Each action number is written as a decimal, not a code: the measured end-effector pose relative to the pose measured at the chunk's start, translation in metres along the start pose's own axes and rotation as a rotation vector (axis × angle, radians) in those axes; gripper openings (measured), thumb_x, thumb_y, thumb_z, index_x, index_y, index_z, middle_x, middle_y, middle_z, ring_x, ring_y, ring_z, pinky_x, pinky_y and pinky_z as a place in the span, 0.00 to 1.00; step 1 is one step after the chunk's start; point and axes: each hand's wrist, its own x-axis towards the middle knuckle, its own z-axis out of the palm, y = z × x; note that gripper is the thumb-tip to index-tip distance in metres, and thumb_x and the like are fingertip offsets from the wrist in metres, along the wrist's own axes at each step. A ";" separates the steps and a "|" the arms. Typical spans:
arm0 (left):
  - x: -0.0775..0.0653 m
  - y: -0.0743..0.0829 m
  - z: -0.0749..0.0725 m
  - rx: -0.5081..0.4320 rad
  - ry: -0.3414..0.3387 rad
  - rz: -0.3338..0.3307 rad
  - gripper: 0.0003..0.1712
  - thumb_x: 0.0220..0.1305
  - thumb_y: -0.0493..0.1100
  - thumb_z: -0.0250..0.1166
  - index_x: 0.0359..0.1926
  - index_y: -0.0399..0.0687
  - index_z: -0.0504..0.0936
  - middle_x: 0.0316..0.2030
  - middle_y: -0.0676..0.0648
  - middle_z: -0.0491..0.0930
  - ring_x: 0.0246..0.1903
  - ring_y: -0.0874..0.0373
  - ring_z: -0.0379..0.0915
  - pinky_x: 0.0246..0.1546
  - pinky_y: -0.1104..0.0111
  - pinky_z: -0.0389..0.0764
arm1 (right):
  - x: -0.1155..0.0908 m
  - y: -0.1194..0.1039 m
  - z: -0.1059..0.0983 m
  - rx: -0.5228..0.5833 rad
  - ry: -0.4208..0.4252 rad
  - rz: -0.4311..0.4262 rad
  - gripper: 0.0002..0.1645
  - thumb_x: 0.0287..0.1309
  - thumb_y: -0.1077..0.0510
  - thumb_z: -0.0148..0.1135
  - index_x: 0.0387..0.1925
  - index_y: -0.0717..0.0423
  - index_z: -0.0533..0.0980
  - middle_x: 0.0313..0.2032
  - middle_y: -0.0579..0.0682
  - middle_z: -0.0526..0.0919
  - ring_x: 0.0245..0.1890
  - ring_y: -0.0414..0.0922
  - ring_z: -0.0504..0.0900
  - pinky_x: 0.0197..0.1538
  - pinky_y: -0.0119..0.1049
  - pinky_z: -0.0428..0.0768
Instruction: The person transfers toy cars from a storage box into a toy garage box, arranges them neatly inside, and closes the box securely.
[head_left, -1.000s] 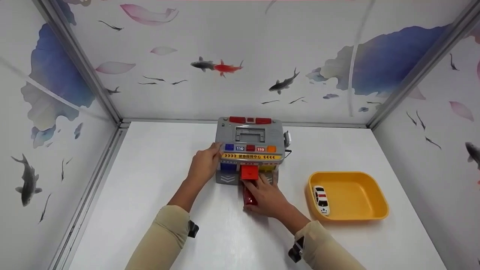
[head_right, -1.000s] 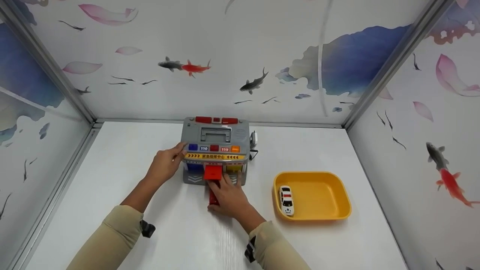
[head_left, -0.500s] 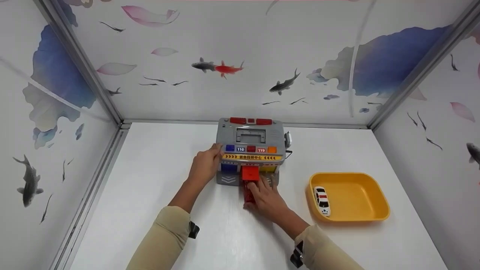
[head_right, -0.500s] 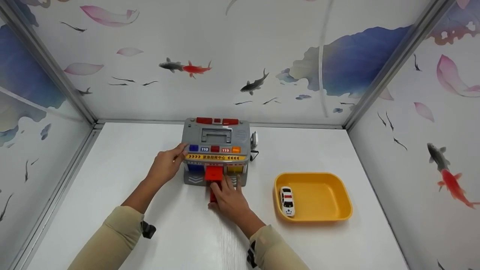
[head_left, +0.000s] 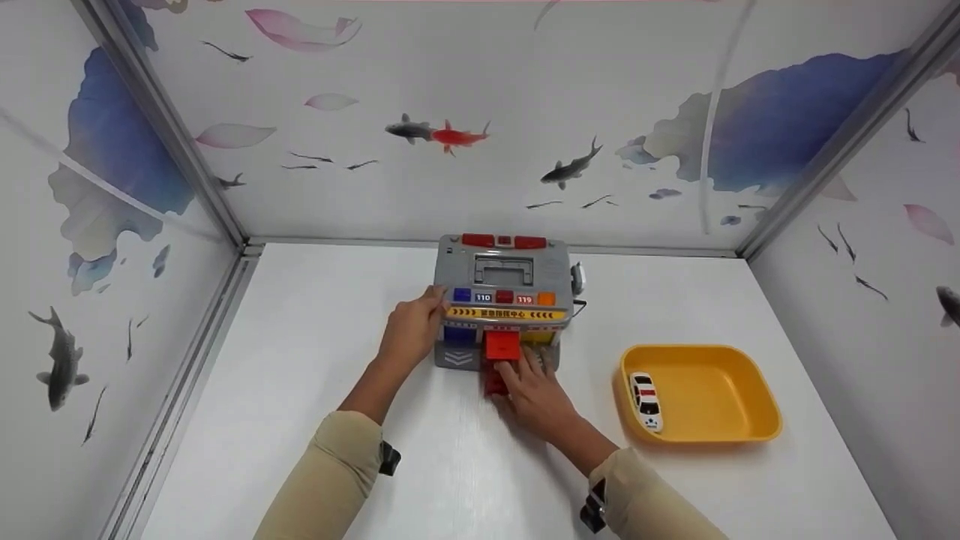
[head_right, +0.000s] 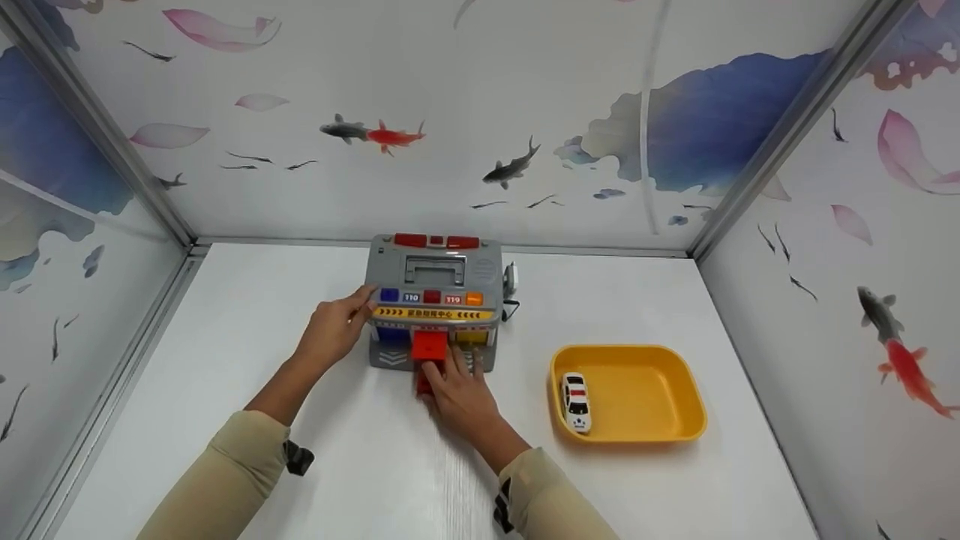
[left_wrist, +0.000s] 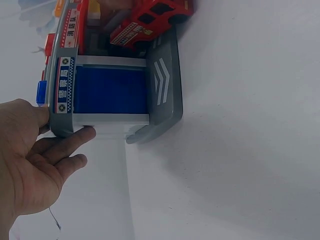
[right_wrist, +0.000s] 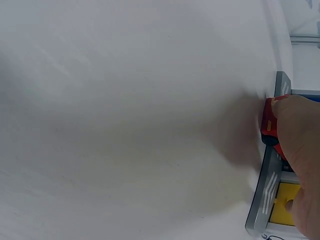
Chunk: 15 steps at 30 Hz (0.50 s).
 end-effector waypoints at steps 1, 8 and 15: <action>0.000 0.000 0.000 -0.001 -0.002 -0.002 0.27 0.88 0.52 0.57 0.79 0.50 0.76 0.77 0.41 0.73 0.77 0.44 0.74 0.77 0.50 0.78 | 0.000 0.000 0.000 -0.004 0.013 -0.006 0.32 0.79 0.41 0.67 0.71 0.44 0.63 0.79 0.64 0.67 0.83 0.65 0.64 0.81 0.73 0.69; -0.001 0.000 -0.001 -0.026 0.001 0.000 0.27 0.88 0.52 0.57 0.79 0.51 0.77 0.77 0.40 0.74 0.76 0.44 0.75 0.77 0.50 0.78 | 0.002 0.003 0.001 -0.036 0.058 -0.018 0.26 0.83 0.50 0.61 0.71 0.51 0.65 0.79 0.70 0.68 0.82 0.70 0.64 0.82 0.70 0.69; -0.001 -0.001 -0.001 -0.031 0.010 0.010 0.27 0.88 0.52 0.57 0.79 0.51 0.77 0.77 0.40 0.74 0.77 0.44 0.75 0.77 0.50 0.78 | 0.002 0.003 0.005 -0.053 0.081 -0.013 0.23 0.85 0.52 0.57 0.71 0.53 0.64 0.80 0.67 0.67 0.81 0.69 0.63 0.81 0.71 0.71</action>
